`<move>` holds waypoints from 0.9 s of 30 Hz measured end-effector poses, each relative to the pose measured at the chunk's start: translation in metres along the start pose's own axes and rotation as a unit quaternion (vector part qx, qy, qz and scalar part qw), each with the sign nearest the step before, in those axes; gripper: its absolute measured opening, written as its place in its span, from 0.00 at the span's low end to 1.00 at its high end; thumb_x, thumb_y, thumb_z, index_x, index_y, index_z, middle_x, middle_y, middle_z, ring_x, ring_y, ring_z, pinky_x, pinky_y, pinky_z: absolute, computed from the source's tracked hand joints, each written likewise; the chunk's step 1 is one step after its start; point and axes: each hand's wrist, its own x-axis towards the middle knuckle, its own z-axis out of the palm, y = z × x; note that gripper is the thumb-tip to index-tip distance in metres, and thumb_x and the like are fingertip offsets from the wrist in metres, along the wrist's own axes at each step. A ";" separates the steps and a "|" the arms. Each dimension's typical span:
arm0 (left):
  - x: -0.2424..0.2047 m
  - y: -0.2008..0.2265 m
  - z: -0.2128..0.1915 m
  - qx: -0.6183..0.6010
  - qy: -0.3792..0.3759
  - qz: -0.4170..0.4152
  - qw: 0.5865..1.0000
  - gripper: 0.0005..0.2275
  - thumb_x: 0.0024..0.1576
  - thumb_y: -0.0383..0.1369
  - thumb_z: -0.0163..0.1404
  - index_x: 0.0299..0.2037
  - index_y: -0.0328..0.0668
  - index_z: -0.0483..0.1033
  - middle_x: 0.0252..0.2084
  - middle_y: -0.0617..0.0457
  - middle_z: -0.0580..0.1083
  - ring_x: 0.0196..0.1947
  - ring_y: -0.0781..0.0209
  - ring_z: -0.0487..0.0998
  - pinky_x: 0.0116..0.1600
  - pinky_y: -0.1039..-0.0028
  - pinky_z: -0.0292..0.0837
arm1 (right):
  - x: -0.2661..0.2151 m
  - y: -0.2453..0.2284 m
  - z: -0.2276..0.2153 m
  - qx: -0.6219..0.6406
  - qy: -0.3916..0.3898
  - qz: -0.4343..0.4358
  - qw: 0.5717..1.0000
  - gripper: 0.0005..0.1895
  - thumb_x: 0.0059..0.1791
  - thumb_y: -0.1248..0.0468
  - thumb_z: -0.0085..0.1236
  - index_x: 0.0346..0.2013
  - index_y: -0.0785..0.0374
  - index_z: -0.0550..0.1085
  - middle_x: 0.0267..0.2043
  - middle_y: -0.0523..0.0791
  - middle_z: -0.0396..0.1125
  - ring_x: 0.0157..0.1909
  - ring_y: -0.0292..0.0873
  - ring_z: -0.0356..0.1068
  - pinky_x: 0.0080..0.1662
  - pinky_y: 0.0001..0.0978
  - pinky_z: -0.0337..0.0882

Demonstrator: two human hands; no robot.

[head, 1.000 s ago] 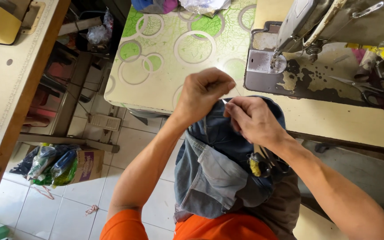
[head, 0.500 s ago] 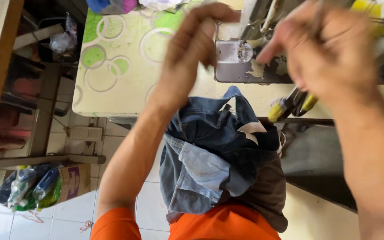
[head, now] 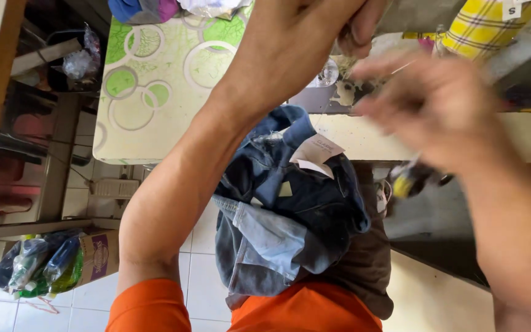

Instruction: Inspecting and marking a pair of denim jeans at a sewing workstation

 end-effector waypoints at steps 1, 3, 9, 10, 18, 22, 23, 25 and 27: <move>0.003 0.002 0.001 0.013 0.002 0.025 1.000 0.15 0.65 0.29 0.34 0.24 0.36 0.66 0.23 0.52 0.66 0.27 0.65 0.71 0.37 0.77 0.68 | 0.005 0.015 0.012 0.013 -0.110 0.027 0.993 0.23 0.51 0.58 0.61 0.58 0.65 0.76 0.24 0.40 0.63 0.22 0.32 0.59 0.25 0.22 0.60; 0.002 0.002 0.000 0.027 0.003 0.049 0.998 0.16 0.66 0.30 0.33 0.24 0.36 0.65 0.23 0.52 0.66 0.26 0.66 0.68 0.36 0.77 0.67 | 0.008 0.032 0.025 0.027 -0.219 0.054 0.974 0.23 0.46 0.58 0.64 0.53 0.66 0.79 0.23 0.41 0.69 0.20 0.32 0.62 0.20 0.19 0.63; -0.016 -0.025 -0.017 -0.054 0.005 0.017 0.998 0.13 0.72 0.38 0.36 0.48 0.40 0.73 0.27 0.50 0.65 0.28 0.62 0.69 0.38 0.74 0.70 | -0.002 0.050 0.017 0.081 -0.157 0.200 0.964 0.11 0.55 0.57 0.42 0.44 0.61 0.61 0.28 0.45 0.58 0.25 0.38 0.53 0.24 0.29 0.55; -0.016 -0.027 -0.017 -0.054 0.019 0.011 0.998 0.13 0.71 0.38 0.37 0.46 0.40 0.72 0.26 0.51 0.64 0.27 0.63 0.67 0.37 0.74 0.68 | -0.005 0.052 0.016 0.025 -0.167 0.161 0.972 0.08 0.56 0.61 0.45 0.36 0.61 0.66 0.24 0.43 0.61 0.23 0.37 0.57 0.25 0.28 0.59; -0.015 -0.036 -0.011 -0.055 0.049 -0.008 0.997 0.13 0.70 0.39 0.40 0.45 0.39 0.74 0.23 0.52 0.66 0.24 0.65 0.68 0.34 0.77 0.64 | -0.003 0.061 0.035 0.058 -0.160 0.271 0.948 0.07 0.48 0.71 0.67 0.29 0.73 0.78 0.21 0.52 0.72 0.17 0.43 0.68 0.17 0.29 0.65; -0.017 -0.028 -0.009 -0.036 0.033 0.000 0.999 0.14 0.70 0.41 0.38 0.44 0.40 0.73 0.24 0.54 0.65 0.24 0.68 0.66 0.33 0.78 0.63 | 0.007 0.044 0.042 -0.002 -0.176 0.295 0.939 0.10 0.48 0.67 0.68 0.26 0.69 0.76 0.18 0.51 0.72 0.15 0.41 0.67 0.14 0.29 0.61; -0.017 -0.027 -0.008 -0.042 0.026 0.004 0.999 0.14 0.70 0.41 0.37 0.44 0.41 0.72 0.24 0.54 0.65 0.24 0.68 0.66 0.33 0.79 0.63 | 0.008 0.047 0.044 0.011 -0.182 0.266 0.947 0.13 0.49 0.67 0.67 0.23 0.69 0.75 0.16 0.50 0.70 0.15 0.41 0.68 0.17 0.28 0.65; -0.019 -0.025 -0.008 -0.049 0.023 0.004 0.999 0.14 0.70 0.41 0.37 0.44 0.41 0.71 0.24 0.54 0.64 0.25 0.68 0.65 0.33 0.78 0.62 | 0.010 0.047 0.045 0.004 -0.201 0.214 0.956 0.17 0.51 0.66 0.63 0.19 0.68 0.73 0.15 0.47 0.67 0.13 0.38 0.65 0.16 0.27 0.62; -0.024 -0.029 -0.015 -0.056 0.020 0.005 0.998 0.14 0.70 0.42 0.37 0.44 0.42 0.71 0.24 0.54 0.62 0.25 0.68 0.64 0.33 0.78 0.62 | 0.011 0.053 0.042 -0.002 -0.220 0.162 0.962 0.21 0.53 0.65 0.59 0.15 0.66 0.70 0.14 0.44 0.64 0.10 0.36 0.61 0.15 0.26 0.59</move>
